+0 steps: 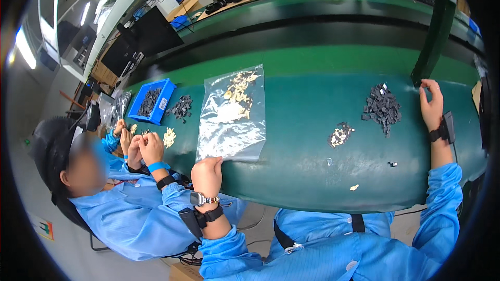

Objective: Sorting and assembling small plastic and metal components at a workstation in a manufacturing facility.

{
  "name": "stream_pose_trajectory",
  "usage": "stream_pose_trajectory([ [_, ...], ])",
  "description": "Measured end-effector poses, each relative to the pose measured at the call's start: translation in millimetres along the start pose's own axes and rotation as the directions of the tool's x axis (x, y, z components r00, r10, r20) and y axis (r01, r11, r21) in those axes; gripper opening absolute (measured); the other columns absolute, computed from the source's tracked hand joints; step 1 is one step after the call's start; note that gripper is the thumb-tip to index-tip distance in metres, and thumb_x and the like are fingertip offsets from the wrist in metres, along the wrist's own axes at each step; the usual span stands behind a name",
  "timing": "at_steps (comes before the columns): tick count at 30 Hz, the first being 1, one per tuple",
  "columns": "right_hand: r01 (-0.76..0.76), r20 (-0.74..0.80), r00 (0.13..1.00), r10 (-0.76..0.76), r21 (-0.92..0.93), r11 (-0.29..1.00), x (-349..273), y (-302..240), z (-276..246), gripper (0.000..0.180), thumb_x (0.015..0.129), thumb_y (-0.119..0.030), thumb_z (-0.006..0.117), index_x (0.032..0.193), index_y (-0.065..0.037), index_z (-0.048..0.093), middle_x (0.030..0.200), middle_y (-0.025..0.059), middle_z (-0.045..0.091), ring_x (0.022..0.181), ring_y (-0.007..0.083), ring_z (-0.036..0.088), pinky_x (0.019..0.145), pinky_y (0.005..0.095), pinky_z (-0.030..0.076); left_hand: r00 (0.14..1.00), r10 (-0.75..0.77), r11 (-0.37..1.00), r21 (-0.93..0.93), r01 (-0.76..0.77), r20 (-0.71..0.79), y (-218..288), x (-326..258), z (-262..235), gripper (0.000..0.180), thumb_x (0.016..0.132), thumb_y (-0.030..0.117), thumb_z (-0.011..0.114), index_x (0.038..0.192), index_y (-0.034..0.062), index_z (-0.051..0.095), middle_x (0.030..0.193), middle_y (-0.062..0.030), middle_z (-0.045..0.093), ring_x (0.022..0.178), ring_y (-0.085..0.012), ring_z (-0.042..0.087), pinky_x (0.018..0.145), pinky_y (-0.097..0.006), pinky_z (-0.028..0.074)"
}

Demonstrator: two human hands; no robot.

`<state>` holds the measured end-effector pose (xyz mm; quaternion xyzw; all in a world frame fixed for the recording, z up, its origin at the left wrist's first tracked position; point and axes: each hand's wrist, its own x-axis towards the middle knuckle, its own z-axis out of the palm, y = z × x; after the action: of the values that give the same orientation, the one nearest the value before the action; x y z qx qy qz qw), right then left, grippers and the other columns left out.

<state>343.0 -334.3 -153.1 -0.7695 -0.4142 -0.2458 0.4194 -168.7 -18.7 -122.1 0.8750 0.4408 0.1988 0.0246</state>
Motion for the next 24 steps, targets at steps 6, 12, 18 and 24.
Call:
stream_pose_trajectory([
  [6, 0.196, 0.202, 0.934, -0.294, 0.399, 0.896, 14, -170, 7, 0.018, 0.073, 0.003, 0.061, 0.091, -0.001, 0.060, 0.088, 0.0120, 0.058, 0.084, 0.0275, 0.057, 0.076, 0.0352, 0.046, 0.993, 0.111, 0.986, -0.126, -0.105, 0.045, 37, 14, -26, 0.017, 0.070, 0.021, 0.077, 0.069, 0.0054, 0.070, 0.066, -0.0124, 0.066, 0.059, -0.0277, 0.064, 0.054, -0.035, 0.050],
  [12, 0.643, 0.354, 0.348, -0.868, 0.584, 0.495, -8, -313, 58, 0.015, 0.074, -0.010, 0.061, 0.085, -0.001, 0.063, 0.093, 0.0106, 0.061, 0.093, 0.0252, 0.058, 0.080, 0.0368, 0.048, 0.968, 0.232, 0.945, -0.257, -0.201, 0.096, 83, 20, -34, 0.023, 0.069, 0.020, 0.080, 0.068, 0.0006, 0.068, 0.063, -0.0134, 0.065, 0.058, -0.0227, 0.067, 0.053, -0.031, 0.051],
  [18, 0.713, 0.476, 0.339, -0.812, 0.432, 0.551, -30, -321, 114, 0.015, 0.079, -0.014, 0.054, 0.088, -0.004, 0.060, 0.084, 0.0084, 0.057, 0.090, 0.0224, 0.057, 0.078, 0.0335, 0.045, 0.972, 0.203, 0.890, -0.436, -0.131, 0.123, 81, 15, -4, 0.009, 0.071, 0.009, 0.071, 0.069, 0.0031, 0.065, 0.063, -0.0120, 0.064, 0.058, -0.0239, 0.065, 0.054, -0.032, 0.050],
  [24, 0.733, 0.437, 0.445, -0.782, 0.324, 0.598, -37, -315, 117, 0.017, 0.081, -0.018, 0.053, 0.091, -0.007, 0.060, 0.090, 0.0062, 0.056, 0.090, 0.0190, 0.055, 0.078, 0.0320, 0.042, 0.976, 0.126, 0.631, -0.773, 0.061, 0.179, 63, 6, 14, 0.003, 0.079, 0.004, 0.067, 0.079, 0.0006, 0.067, 0.075, -0.0087, 0.068, 0.066, -0.0117, 0.064, 0.055, -0.027, 0.049],
])
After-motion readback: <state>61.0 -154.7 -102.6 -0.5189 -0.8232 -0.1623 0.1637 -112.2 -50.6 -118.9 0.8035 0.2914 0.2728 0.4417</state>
